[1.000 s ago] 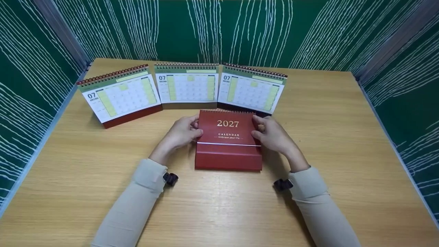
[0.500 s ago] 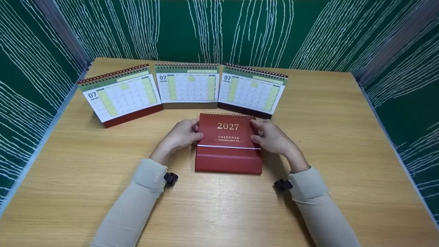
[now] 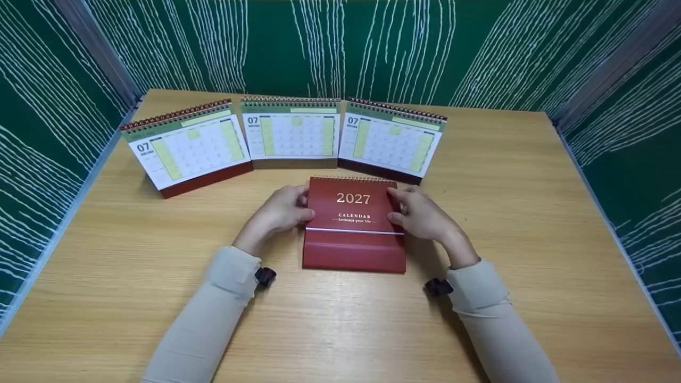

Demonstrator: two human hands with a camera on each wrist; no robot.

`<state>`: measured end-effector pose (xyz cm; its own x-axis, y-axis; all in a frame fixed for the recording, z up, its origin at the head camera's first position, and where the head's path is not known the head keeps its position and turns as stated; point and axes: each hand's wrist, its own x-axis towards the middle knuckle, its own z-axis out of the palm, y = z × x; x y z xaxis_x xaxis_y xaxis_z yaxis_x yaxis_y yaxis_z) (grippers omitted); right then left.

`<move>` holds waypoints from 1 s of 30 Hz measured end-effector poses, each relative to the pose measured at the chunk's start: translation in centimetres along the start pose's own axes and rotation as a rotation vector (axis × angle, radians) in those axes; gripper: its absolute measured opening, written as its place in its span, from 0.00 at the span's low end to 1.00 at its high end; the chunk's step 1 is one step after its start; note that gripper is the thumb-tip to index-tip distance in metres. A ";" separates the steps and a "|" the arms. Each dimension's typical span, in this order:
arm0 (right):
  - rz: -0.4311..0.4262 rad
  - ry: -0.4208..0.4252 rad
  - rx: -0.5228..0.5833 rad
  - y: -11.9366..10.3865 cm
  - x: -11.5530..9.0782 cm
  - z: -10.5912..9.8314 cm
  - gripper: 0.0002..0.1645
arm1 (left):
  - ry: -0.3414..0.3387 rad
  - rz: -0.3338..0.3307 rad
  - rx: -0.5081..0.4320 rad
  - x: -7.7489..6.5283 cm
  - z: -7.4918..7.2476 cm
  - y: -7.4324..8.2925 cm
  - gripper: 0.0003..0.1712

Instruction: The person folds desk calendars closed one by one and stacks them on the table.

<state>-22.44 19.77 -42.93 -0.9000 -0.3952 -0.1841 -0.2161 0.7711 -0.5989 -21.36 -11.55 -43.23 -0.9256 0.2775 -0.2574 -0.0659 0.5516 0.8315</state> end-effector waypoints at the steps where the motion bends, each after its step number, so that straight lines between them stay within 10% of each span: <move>1: -0.001 0.001 -0.003 0.0 0.0 0.0 0.38 | 0.002 -0.002 -0.001 0.0 0.0 0.0 0.39; 9: -0.005 -0.004 -0.004 0.3 0.0 -0.1 0.40 | 0.015 -0.002 0.008 -0.1 0.0 0.0 0.47; 14: -0.037 0.018 0.023 0.5 -0.2 -0.7 0.39 | 0.021 0.023 0.032 -0.3 -0.3 0.2 0.33; 22: -0.037 0.134 0.134 -0.1 -0.7 -1.8 0.39 | 0.085 0.029 0.210 -0.7 -1.8 1.2 0.44; 30: -0.033 0.249 -0.008 -0.6 -0.7 -2.2 0.40 | 0.214 0.057 0.418 -0.4 -2.3 2.7 0.40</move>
<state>-22.48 20.66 -40.74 -0.9576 -0.2860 0.0338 -0.2492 0.7643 -0.5947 -22.02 -11.98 -39.76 -0.9823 0.1724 -0.0730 0.1026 0.8219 0.5603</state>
